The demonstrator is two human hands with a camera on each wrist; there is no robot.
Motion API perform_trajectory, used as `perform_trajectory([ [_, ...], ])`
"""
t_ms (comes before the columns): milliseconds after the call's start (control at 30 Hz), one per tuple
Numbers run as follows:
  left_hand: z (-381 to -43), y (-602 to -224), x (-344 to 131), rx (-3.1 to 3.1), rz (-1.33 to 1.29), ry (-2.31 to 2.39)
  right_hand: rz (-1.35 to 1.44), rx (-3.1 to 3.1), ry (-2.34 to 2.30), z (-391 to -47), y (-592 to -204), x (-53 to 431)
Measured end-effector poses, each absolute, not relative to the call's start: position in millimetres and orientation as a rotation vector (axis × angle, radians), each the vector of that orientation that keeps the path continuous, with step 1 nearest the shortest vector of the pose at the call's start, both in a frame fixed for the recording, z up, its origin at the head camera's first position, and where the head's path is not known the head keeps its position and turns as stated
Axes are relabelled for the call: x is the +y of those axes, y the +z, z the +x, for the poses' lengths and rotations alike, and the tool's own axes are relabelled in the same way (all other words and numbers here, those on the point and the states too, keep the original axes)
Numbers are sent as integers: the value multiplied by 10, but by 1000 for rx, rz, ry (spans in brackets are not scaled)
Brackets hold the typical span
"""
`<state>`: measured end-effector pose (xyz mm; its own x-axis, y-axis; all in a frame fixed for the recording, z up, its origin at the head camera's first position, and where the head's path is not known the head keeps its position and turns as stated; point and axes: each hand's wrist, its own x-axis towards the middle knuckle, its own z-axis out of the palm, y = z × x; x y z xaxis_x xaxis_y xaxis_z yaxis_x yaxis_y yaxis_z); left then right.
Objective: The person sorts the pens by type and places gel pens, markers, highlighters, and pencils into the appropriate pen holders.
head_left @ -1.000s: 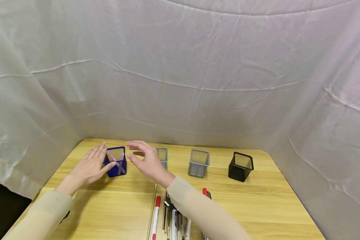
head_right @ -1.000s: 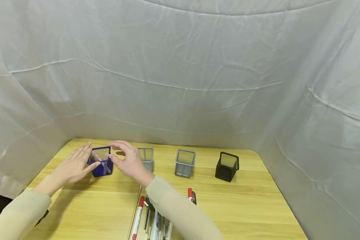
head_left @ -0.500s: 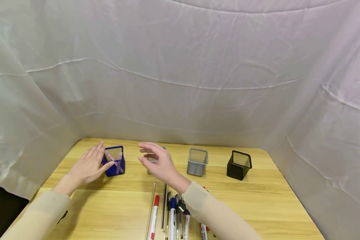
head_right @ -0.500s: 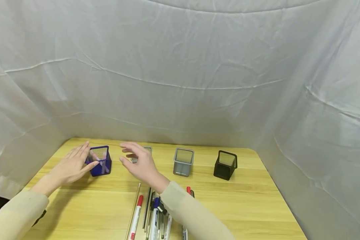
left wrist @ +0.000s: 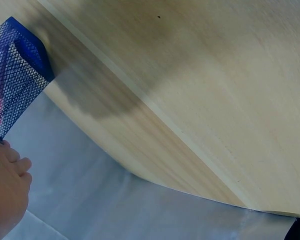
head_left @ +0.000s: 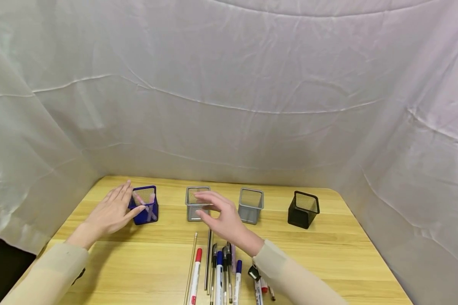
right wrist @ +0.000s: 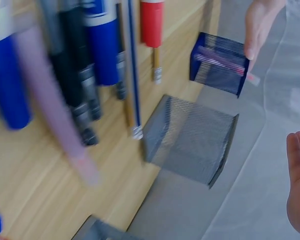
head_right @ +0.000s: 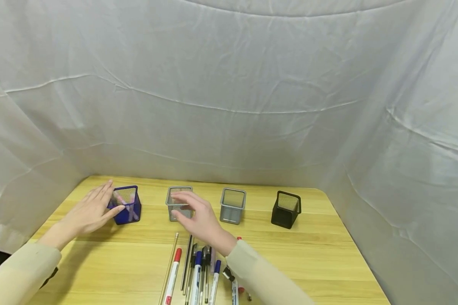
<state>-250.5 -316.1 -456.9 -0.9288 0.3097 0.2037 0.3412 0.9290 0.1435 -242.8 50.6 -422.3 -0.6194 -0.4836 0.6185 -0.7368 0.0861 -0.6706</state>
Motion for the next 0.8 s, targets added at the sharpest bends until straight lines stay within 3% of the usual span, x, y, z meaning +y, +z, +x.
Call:
perform_trajectory([
  [800,-2488,-4572,-3178,-2915,-486,-273,1114,-2388,1254,-2368,-4578,1252],
])
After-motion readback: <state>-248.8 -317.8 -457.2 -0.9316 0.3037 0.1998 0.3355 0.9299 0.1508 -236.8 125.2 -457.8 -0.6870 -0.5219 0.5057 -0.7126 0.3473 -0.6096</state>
